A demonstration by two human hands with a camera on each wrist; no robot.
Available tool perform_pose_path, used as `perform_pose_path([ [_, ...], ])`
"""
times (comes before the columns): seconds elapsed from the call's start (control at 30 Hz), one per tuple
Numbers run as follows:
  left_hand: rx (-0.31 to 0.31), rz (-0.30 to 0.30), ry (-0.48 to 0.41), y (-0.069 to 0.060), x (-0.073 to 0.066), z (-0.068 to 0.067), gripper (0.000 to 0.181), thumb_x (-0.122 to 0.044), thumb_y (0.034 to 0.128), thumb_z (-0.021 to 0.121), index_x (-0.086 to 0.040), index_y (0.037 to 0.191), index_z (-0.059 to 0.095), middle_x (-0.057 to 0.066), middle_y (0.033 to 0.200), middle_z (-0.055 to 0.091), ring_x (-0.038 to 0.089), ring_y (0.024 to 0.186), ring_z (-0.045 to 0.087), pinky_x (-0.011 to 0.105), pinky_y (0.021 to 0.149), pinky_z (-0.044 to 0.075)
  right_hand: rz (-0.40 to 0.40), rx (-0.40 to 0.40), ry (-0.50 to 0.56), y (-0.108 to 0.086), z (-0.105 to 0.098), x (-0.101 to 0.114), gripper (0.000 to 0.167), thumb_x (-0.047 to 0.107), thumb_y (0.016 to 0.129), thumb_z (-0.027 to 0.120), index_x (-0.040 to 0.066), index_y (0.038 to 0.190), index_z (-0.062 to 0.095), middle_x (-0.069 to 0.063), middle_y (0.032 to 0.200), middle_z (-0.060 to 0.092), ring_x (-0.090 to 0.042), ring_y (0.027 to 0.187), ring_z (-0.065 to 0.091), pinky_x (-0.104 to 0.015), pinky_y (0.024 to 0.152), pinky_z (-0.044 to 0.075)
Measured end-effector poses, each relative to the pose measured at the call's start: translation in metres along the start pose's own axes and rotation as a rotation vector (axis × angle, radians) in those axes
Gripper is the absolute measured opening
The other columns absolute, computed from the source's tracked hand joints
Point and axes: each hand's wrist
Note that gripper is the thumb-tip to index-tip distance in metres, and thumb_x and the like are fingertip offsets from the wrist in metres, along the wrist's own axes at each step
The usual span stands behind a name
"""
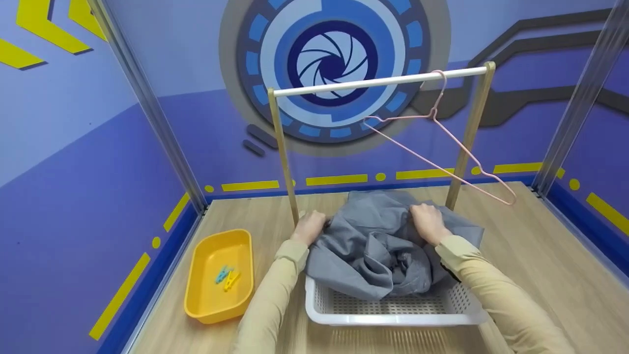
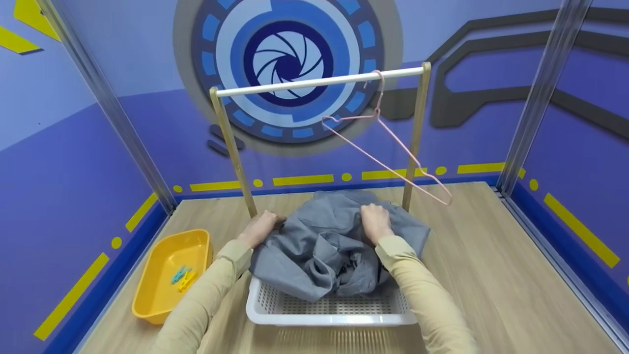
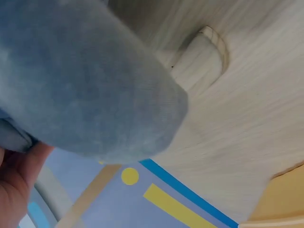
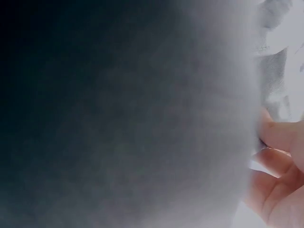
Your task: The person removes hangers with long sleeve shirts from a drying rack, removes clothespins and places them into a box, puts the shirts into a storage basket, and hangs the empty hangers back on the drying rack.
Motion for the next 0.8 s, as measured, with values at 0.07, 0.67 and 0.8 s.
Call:
perform_pose_path([
  [0.07,-0.014,0.0,0.015,0.001,0.0,0.001,0.023,-0.003,0.0802,0.059,-0.015,0.061,0.065,0.001,0.064,0.063,0.017,0.058,0.058,0.034,0.056,0.039,0.007,-0.007,0.018,0.0,-0.001,-0.001,0.016,-0.009,0.082,0.053,-0.002,0.068,0.058,-0.019,0.062,0.054,-0.039,0.056,0.055,-0.05,0.046,0.044],
  [0.67,-0.169,-0.132,-0.227,0.019,0.006,-0.029,0.032,0.007,0.082,0.052,-0.008,0.054,0.056,0.005,0.062,0.06,0.021,0.057,0.059,0.035,0.047,0.045,0.286,-0.116,0.539,0.014,-0.035,0.0,0.011,-0.006,0.08,0.059,-0.004,0.069,0.059,-0.007,0.059,0.051,-0.019,0.055,0.044,-0.03,0.051,0.034],
  [0.8,-0.227,-0.201,-0.356,0.027,0.004,-0.046,0.028,0.006,0.0829,0.051,-0.008,0.065,0.067,0.003,0.067,0.062,0.015,0.06,0.059,0.03,0.049,0.044,0.358,-0.117,0.684,0.017,-0.047,0.004,0.006,-0.003,0.08,0.061,-0.01,0.08,0.062,-0.008,0.063,0.057,-0.012,0.054,0.047,-0.022,0.049,0.036],
])
Point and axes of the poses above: each hand's wrist, its own y-axis towards the middle knuckle, its own z-axis out of the palm, x = y × z
